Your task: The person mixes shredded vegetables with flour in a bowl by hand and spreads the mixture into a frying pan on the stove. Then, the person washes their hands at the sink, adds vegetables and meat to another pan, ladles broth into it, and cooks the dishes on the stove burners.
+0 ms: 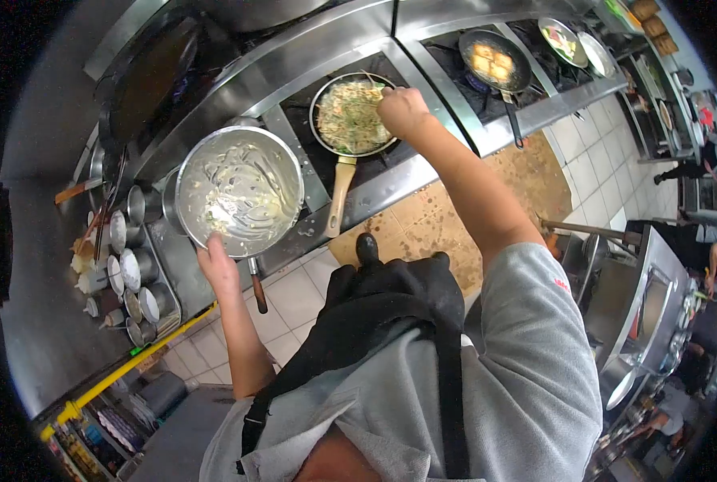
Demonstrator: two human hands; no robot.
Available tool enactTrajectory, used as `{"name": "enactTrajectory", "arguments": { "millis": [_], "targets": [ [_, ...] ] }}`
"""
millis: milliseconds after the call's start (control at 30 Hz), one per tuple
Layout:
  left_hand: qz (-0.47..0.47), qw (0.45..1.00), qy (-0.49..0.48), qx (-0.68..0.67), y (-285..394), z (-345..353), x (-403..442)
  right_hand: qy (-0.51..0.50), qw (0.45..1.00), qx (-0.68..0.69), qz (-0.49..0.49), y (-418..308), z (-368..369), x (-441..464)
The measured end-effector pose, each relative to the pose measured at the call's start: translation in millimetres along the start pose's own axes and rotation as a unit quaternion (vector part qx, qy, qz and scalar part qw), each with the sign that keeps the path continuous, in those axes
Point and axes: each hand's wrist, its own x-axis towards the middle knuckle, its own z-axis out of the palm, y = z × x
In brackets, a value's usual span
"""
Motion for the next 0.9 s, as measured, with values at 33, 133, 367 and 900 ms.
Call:
{"name": "enactTrajectory", "arguments": {
  "millis": [33, 133, 367, 900],
  "targets": [
    [-0.008, 1.000, 0.000, -0.024, 4, 2, -3, 0.001, 1.000, 0.016, 0.008, -1, 3, -4],
    [-0.014, 0.997, -0.023, -0.073, 24, 23, -7, 0.031, 0.999, 0.026, 0.022, 3, -8, -19],
    [-0.015, 0.974, -0.213, -0.079, 71, 96, -40, 0.006, 0.752, 0.651, 0.101, 48, -48, -140],
    [0.060, 0.651, -0.756, -0.015, 225, 491, -398, 0.531, 0.375, 0.411, 0.640, 339, 143, -758]
  ]
}}
